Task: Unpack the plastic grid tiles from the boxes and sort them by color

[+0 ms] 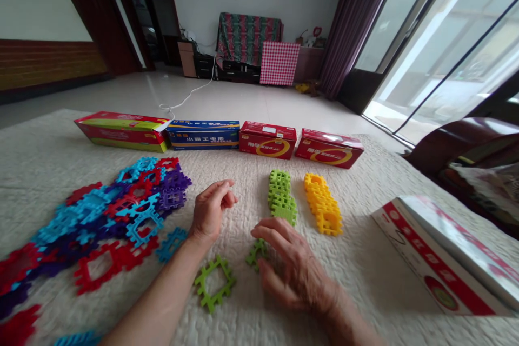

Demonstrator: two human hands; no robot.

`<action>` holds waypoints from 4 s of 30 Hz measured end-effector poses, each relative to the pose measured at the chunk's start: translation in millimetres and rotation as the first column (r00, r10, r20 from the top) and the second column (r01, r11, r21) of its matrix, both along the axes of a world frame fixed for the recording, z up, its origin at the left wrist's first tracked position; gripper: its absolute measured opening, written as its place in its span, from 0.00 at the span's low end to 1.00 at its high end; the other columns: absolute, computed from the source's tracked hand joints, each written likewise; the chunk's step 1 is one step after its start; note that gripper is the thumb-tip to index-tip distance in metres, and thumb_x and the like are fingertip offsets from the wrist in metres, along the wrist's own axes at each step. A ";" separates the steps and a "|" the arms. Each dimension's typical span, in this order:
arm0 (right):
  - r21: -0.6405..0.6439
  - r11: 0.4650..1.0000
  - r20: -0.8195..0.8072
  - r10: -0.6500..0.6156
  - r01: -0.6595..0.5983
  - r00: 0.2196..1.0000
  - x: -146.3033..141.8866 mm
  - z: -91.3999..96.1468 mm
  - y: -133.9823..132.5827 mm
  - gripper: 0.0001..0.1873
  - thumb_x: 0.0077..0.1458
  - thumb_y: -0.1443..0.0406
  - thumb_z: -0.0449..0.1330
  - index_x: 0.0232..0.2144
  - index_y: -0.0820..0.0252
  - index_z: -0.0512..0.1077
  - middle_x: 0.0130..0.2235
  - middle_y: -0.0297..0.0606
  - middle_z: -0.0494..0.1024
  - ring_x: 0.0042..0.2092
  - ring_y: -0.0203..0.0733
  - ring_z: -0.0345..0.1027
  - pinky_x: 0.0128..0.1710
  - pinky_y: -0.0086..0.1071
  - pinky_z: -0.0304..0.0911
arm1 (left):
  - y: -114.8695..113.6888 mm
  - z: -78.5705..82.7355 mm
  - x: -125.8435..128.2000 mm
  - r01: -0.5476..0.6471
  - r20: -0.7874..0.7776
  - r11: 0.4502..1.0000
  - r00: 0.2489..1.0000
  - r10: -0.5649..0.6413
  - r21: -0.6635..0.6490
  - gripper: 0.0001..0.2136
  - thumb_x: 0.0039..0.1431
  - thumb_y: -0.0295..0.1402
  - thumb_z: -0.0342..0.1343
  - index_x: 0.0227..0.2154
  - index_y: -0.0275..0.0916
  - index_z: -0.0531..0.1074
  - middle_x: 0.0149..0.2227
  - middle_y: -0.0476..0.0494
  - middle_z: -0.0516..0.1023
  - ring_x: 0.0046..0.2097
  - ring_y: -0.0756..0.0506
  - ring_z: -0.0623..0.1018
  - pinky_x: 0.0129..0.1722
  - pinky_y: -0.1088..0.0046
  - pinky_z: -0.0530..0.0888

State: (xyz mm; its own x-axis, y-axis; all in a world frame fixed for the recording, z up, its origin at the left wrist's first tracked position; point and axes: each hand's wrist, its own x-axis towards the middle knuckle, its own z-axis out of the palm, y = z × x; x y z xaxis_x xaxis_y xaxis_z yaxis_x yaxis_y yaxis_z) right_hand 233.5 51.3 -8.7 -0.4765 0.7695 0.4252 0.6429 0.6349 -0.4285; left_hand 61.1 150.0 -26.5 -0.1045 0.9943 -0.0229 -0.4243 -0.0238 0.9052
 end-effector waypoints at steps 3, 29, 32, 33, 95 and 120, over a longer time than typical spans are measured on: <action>-0.046 0.998 -0.008 0.034 -0.034 0.999 -12.8 3.9 -6.6 0.24 0.49 0.71 0.55 0.50 0.57 0.65 0.49 0.43 0.71 0.50 0.45 0.67 0.49 0.40 0.67 | 0.9 -1.2 -0.4 0.004 0.000 1.000 1.000 -0.004 -0.003 0.13 0.47 0.42 0.60 0.29 0.36 0.77 0.15 0.54 0.67 0.23 0.51 0.69 0.28 0.75 0.66; 0.132 0.797 -0.278 -0.541 0.590 0.794 -20.9 -22.8 -15.9 0.23 0.55 0.64 0.59 0.53 0.57 0.62 0.52 0.48 0.69 0.53 0.51 0.65 0.50 0.49 0.66 | -0.9 -1.7 0.6 0.015 -0.034 0.999 0.999 -0.013 0.044 0.13 0.46 0.42 0.61 0.28 0.36 0.77 0.16 0.54 0.68 0.22 0.51 0.70 0.27 0.74 0.66; 0.149 0.723 -0.268 -0.627 0.675 0.731 -4.0 -29.3 -4.8 0.23 0.54 0.62 0.60 0.52 0.59 0.63 0.50 0.49 0.71 0.51 0.53 0.66 0.49 0.51 0.66 | -1.7 -1.7 0.6 0.019 -0.049 0.999 0.999 -0.017 0.046 0.13 0.46 0.42 0.61 0.28 0.36 0.77 0.15 0.54 0.67 0.23 0.51 0.70 0.28 0.74 0.67; 0.159 0.717 -0.260 -0.633 0.679 0.729 -2.4 -30.9 -3.2 0.23 0.54 0.61 0.60 0.51 0.60 0.64 0.50 0.50 0.71 0.51 0.53 0.66 0.49 0.51 0.65 | -1.9 -1.8 0.6 0.020 -0.055 0.999 0.998 -0.018 0.047 0.13 0.46 0.41 0.61 0.29 0.36 0.77 0.15 0.54 0.67 0.23 0.51 0.70 0.28 0.74 0.67; -0.040 0.972 -0.057 -0.232 0.230 0.971 -49.1 -17.8 -34.6 0.34 0.40 0.76 0.52 0.52 0.53 0.64 0.61 0.40 0.62 0.61 0.51 0.56 0.59 0.51 0.58 | -2.9 -14.0 0.1 0.112 -0.257 0.989 0.963 -0.082 0.101 0.14 0.53 0.43 0.57 0.32 0.37 0.77 0.19 0.52 0.70 0.25 0.50 0.69 0.30 0.75 0.67; 0.238 0.740 -0.202 -0.596 0.629 0.777 -11.4 -39.0 -15.4 0.22 0.50 0.73 0.53 0.48 0.57 0.65 0.48 0.44 0.70 0.49 0.50 0.64 0.47 0.49 0.64 | -2.2 -11.0 1.6 0.081 -0.227 0.995 0.972 -0.066 0.057 0.15 0.48 0.45 0.60 0.31 0.37 0.78 0.18 0.52 0.70 0.23 0.50 0.70 0.27 0.75 0.67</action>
State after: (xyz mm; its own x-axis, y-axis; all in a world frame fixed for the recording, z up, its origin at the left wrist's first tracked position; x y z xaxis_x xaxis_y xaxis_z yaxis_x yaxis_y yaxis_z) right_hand 222.2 35.9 -47.7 0.1169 0.7209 0.6831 0.8958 0.2205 -0.3860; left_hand 62.7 147.7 -37.5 -0.0259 0.9980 0.0577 -0.2129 -0.0619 0.9751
